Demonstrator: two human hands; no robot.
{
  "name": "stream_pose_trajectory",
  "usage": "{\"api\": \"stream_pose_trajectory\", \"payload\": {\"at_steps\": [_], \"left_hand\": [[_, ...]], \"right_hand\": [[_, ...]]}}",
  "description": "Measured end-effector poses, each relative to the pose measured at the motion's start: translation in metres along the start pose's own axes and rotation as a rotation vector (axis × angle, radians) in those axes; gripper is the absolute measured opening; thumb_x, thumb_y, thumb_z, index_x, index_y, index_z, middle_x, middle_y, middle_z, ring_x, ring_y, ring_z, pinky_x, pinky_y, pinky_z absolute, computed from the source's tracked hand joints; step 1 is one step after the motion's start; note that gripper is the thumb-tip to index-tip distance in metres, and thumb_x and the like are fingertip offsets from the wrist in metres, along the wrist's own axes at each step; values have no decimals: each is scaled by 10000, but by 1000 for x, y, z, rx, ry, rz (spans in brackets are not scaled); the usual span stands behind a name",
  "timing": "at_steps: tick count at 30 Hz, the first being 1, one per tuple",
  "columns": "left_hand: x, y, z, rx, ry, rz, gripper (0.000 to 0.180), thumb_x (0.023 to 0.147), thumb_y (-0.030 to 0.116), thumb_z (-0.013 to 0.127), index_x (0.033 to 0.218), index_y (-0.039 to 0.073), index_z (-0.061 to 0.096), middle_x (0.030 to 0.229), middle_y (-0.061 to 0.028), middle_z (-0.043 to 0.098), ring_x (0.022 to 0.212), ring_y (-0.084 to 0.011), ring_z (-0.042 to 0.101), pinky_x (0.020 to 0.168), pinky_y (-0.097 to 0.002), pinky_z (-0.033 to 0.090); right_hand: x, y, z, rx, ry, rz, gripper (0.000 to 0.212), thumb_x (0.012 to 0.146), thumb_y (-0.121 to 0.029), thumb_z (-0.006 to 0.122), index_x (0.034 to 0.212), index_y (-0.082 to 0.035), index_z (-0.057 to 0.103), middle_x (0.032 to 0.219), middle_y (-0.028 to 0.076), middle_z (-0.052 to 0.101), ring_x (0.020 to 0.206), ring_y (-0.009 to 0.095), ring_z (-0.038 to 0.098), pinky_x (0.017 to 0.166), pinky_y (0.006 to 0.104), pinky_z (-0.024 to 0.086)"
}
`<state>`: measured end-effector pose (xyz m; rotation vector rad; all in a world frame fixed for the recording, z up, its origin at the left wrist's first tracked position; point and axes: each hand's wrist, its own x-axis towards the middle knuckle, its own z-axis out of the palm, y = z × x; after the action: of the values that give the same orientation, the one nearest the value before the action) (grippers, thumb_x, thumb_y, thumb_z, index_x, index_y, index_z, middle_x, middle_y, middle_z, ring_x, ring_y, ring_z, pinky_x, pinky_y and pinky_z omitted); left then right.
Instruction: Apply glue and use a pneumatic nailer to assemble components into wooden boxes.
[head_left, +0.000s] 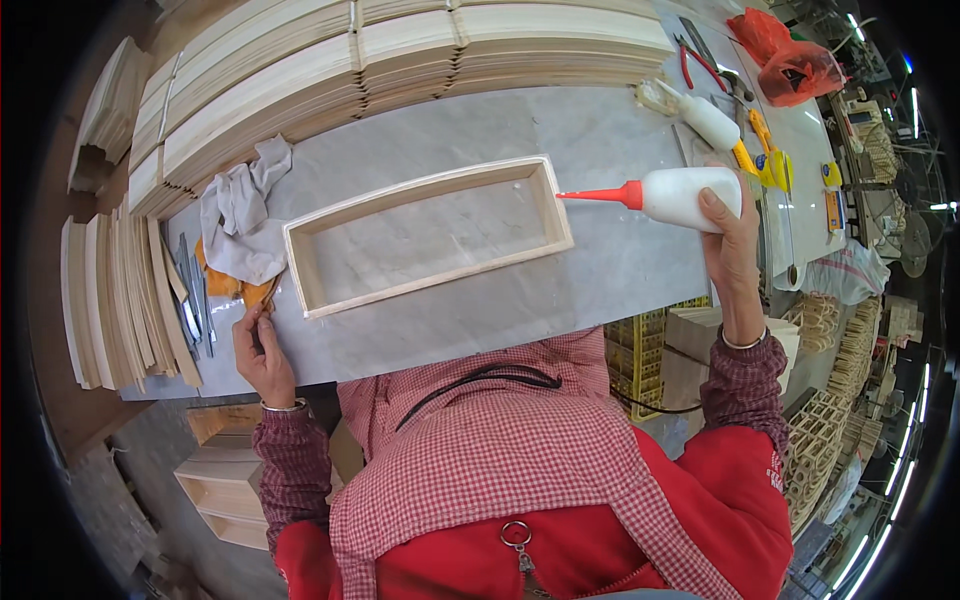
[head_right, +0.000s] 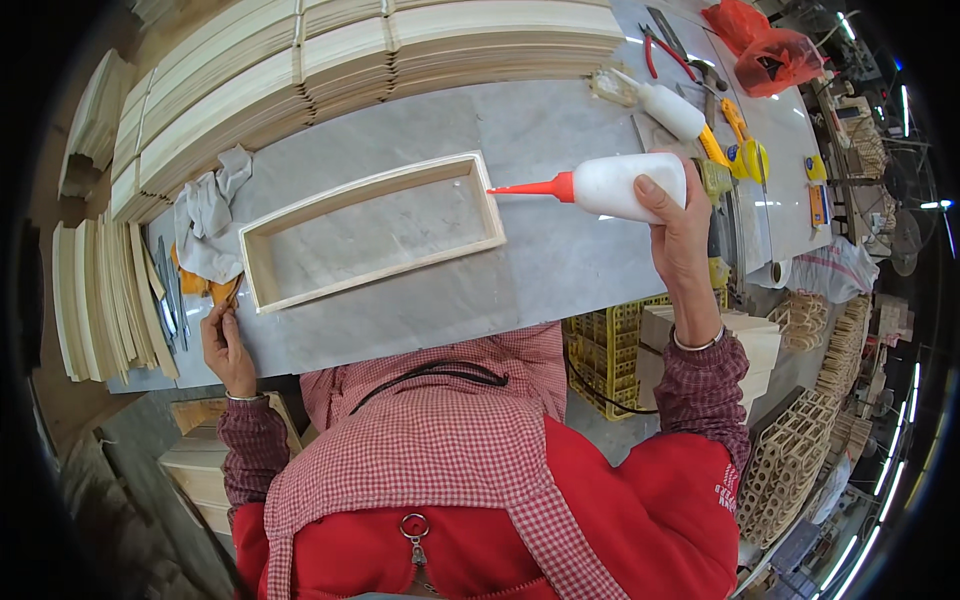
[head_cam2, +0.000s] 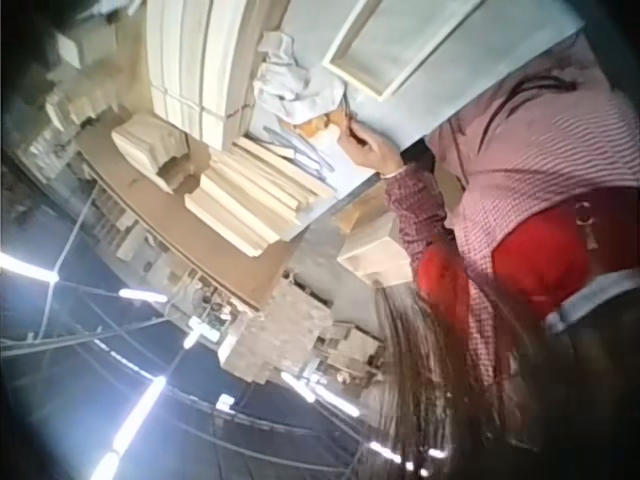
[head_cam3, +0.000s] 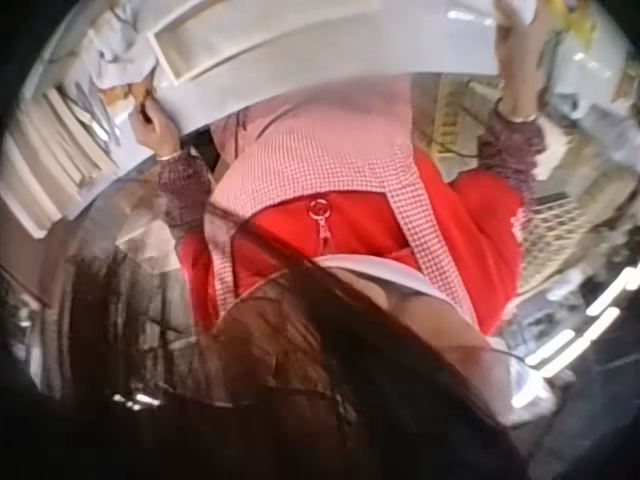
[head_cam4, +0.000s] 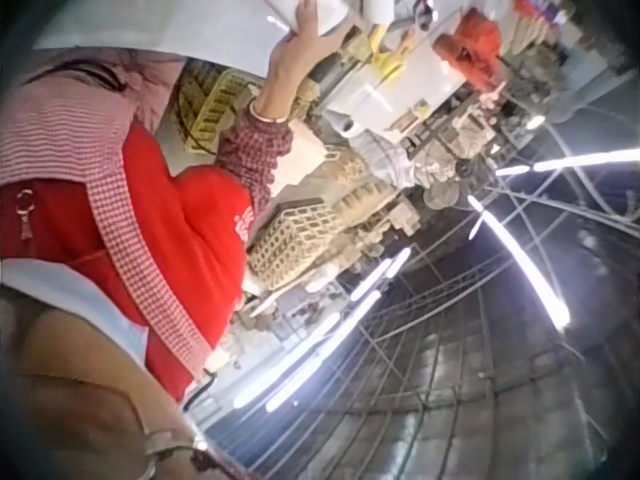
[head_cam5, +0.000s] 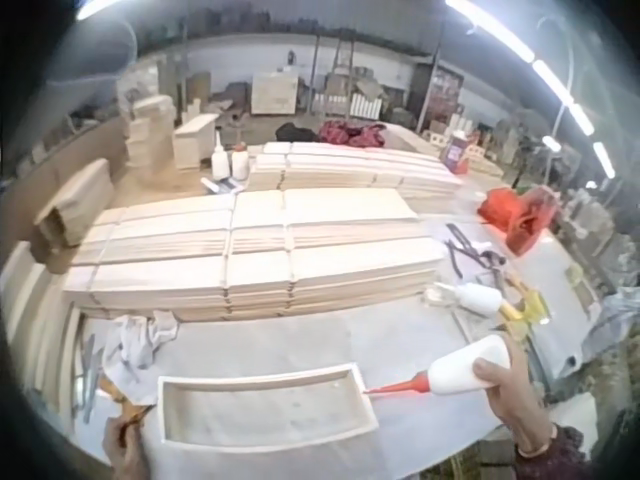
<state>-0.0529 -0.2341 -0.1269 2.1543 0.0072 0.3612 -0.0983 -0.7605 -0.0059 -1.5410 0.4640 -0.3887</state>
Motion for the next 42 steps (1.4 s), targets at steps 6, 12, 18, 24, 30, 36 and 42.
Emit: {"api": "stream_pose_trajectory", "payload": {"at_steps": [6, 12, 18, 24, 30, 36, 42], "left_hand": [[2, -4, 2, -31, 12, 15, 191, 952, 79, 503, 1098, -5, 592, 1010, -74, 622, 876, -156, 562, 816, -255, 446], [-1, 2, -1, 3, 39, 13, 180, 942, 72, 512, 1080, -2, 602, 1001, -78, 625, 869, -159, 567, 798, -262, 453], [3, 10, 7, 42, 90, 108, 153, 893, 25, 540, 1023, -1, 614, 935, -79, 622, 783, -179, 563, 730, -263, 457], [-2, 10, 2, 11, 159, 86, 159, 870, -4, 551, 1016, -6, 612, 881, -61, 596, 718, -158, 529, 658, -250, 439], [0, 6, 0, -58, 170, 71, 156, 866, -7, 558, 1011, -6, 614, 863, -49, 577, 689, -132, 502, 618, -226, 419], [0, 4, -1, -94, 172, 68, 155, 866, -8, 559, 1010, -3, 617, 855, -43, 568, 680, -118, 490, 605, -212, 408], [1, 9, -2, -66, 142, 44, 152, 877, 5, 554, 1014, 1, 617, 860, -42, 570, 685, -123, 493, 613, -221, 414]], "right_hand": [[-32, 1, -12, -41, 19, 18, 447, 779, -90, 683, 1189, -38, 512, 1050, 105, 549, 917, 192, 534, 820, 269, 443], [-51, 0, -10, -6, 39, 35, 477, 779, -104, 668, 1218, -40, 494, 1077, 118, 529, 949, 204, 521, 840, 294, 439], [-62, -4, 48, 162, -64, 67, 513, 778, -126, 659, 1249, -42, 472, 1091, 128, 519, 955, 210, 515, 844, 297, 438], [-73, -4, 164, 35, -368, 53, 544, 771, -149, 675, 1257, -38, 458, 1087, 133, 520, 954, 228, 528, 837, 307, 448], [-75, -7, 208, -70, -457, 35, 535, 766, -162, 707, 1230, -41, 470, 1074, 134, 526, 943, 235, 543, 827, 313, 462], [-72, -7, 210, -116, -460, 49, 525, 768, -165, 716, 1220, -47, 476, 1063, 129, 534, 933, 235, 550, 824, 314, 469], [-67, -10, 185, -112, -433, 52, 504, 773, -144, 706, 1214, -49, 481, 1051, 122, 543, 933, 230, 551, 827, 311, 468]]}}
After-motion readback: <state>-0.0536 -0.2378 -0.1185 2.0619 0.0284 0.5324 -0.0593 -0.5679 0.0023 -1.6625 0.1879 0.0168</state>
